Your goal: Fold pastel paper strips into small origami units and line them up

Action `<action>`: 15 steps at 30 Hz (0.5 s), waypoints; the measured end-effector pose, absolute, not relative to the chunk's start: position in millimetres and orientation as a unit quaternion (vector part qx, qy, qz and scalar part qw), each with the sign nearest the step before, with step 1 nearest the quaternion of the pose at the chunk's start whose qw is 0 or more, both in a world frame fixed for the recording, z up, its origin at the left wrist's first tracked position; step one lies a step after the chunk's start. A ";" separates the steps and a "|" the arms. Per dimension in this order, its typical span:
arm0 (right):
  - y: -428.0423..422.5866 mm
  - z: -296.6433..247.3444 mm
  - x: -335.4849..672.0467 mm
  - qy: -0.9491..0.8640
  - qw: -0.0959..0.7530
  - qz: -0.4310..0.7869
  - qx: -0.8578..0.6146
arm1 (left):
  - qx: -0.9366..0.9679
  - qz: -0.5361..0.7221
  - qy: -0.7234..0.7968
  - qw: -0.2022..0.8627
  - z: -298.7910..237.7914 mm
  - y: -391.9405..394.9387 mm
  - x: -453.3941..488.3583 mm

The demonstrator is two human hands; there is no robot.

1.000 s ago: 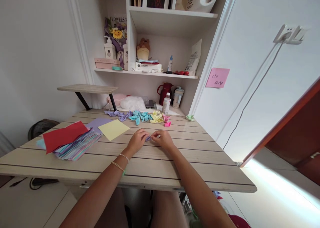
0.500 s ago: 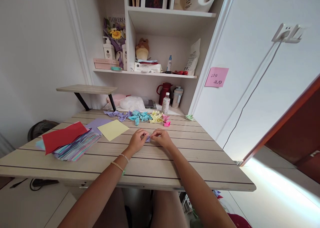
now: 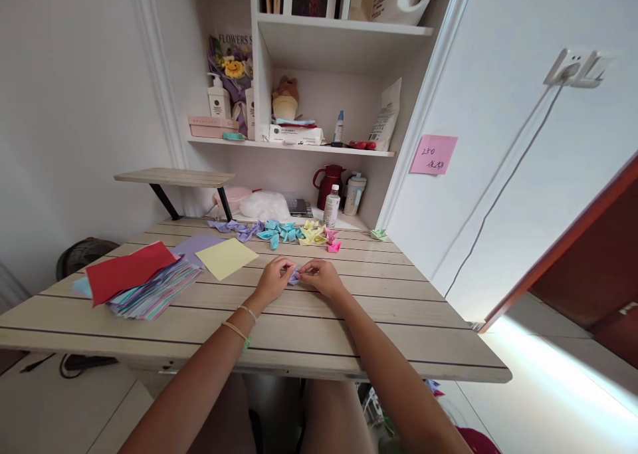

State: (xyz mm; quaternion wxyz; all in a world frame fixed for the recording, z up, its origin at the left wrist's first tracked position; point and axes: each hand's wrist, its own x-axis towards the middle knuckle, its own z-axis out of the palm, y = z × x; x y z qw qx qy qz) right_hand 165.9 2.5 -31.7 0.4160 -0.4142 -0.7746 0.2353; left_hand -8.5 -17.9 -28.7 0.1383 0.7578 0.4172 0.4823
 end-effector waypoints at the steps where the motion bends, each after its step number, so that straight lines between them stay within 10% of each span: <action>1: 2.1 -31.7 165.8 -0.775 0.413 0.233 -0.419 | 0.758 0.483 0.417 0.138 -29.2 -17.7 -8.6; 15: -5.2 -30.6 157.2 -0.787 0.376 0.240 -0.426 | 0.670 0.547 0.443 0.237 -30.7 -14.6 -4.7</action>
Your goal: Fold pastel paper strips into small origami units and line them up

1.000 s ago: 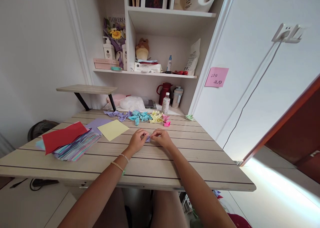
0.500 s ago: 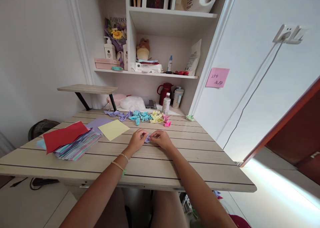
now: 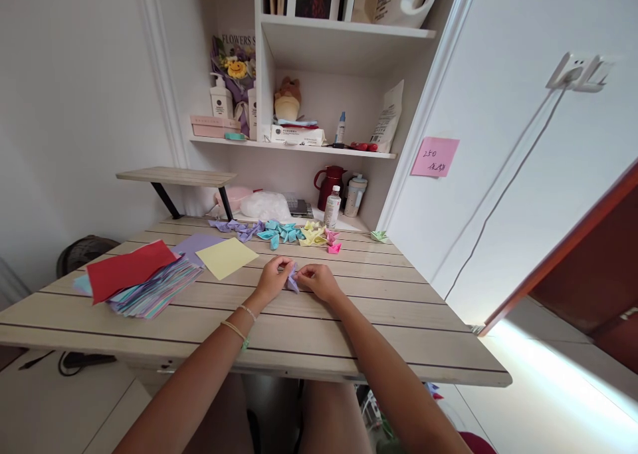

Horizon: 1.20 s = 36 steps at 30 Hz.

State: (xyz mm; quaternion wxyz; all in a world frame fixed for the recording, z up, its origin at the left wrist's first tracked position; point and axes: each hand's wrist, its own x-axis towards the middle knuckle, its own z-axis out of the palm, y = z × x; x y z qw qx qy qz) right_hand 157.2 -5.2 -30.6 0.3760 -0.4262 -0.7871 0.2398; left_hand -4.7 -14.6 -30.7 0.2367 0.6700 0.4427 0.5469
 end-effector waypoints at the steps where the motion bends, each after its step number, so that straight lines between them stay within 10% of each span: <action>1: -5.3 -31.7 155.1 -0.785 0.379 0.252 -0.421 | 0.651 0.558 0.444 0.260 -30.6 -14.2 -4.3; 12: 2.1 -30.8 161.7 -0.710 0.457 0.339 -0.416 | 0.480 0.550 0.366 0.576 -22.8 -19.6 -4.5; 36: -2.6 -30.3 156.1 -0.730 0.490 0.313 -0.360 | 0.437 0.539 0.397 0.600 -27.8 -18.0 -7.2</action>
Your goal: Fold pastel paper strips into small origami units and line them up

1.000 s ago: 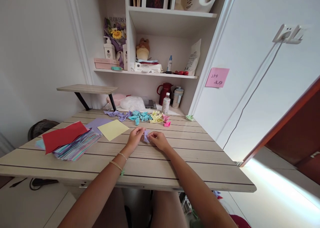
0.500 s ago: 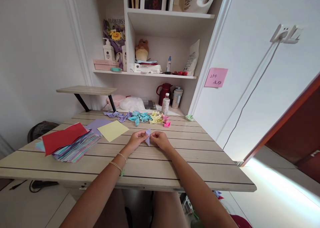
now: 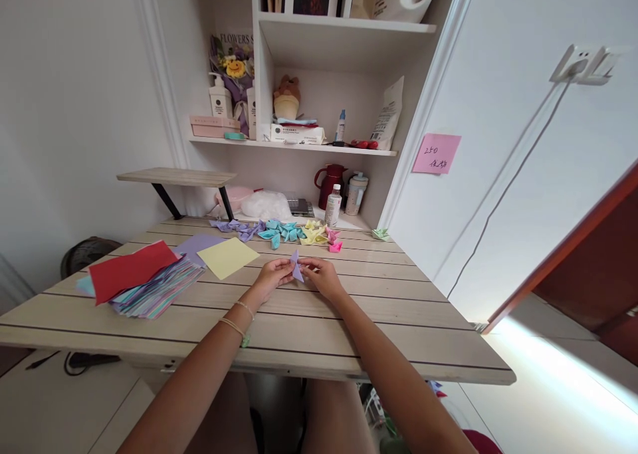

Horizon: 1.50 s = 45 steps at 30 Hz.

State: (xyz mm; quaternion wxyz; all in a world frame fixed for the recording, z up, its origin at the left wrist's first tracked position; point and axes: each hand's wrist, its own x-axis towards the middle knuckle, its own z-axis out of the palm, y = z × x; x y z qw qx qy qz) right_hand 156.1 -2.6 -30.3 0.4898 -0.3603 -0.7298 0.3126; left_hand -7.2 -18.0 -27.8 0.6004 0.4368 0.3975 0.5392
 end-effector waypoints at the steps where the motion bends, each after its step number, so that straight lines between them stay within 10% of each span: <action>1: -2.6 -29.9 156.3 -0.735 0.489 0.306 -0.356 | 0.436 0.538 0.395 0.603 -28.1 -17.6 -7.4; 28: -1.6 -37.2 154.9 -0.679 0.443 0.455 -0.368 | 0.568 0.546 0.417 0.454 -35.5 -12.1 -3.9; 45: -5.9 -32.6 157.6 -0.760 0.485 0.222 -0.373 | 0.480 0.545 0.397 0.561 -39.2 -12.4 -3.1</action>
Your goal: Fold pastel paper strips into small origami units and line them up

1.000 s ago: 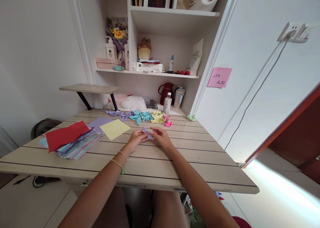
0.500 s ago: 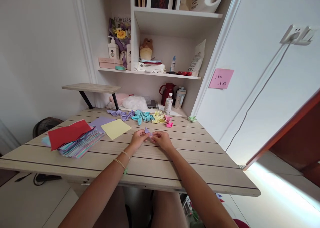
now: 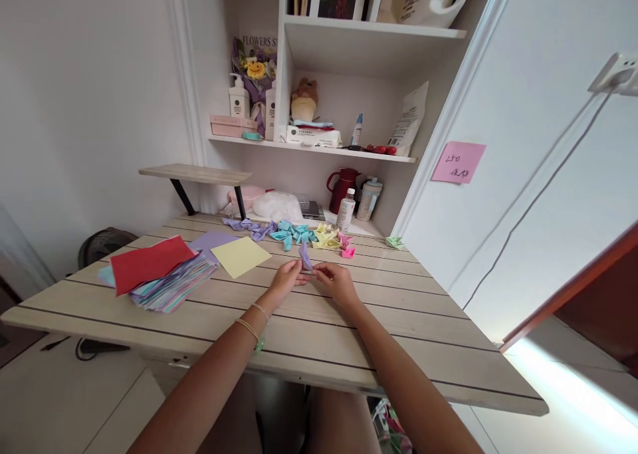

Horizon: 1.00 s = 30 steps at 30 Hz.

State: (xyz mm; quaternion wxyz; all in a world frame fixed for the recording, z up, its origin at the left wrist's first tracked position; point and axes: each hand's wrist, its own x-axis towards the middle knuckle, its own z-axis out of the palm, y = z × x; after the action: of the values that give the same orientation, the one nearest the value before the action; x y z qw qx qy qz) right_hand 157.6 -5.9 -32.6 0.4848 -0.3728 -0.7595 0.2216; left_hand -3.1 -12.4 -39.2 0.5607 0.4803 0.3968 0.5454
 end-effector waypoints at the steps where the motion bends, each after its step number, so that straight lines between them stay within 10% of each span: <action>1: -7.3 -32.0 156.9 -0.762 0.484 0.211 -0.375 | 0.485 0.541 0.397 0.561 -40.6 -11.6 -2.7; 17: 61.3 7.1 75.7 -0.704 0.461 0.281 -0.461 | 0.566 0.513 0.533 0.363 -62.0 -5.5 3.7; 30: 83.6 -9.0 19.1 -0.826 0.241 0.183 -0.475 | 0.534 0.488 0.594 0.351 -51.2 -12.6 4.0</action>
State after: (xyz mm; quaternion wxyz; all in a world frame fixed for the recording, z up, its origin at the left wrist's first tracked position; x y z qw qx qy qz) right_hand 19.1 83.6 -9.0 0.2414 -0.4749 -0.8263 0.1830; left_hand 4.0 -12.6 -51.2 0.3511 0.5343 0.5944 0.4878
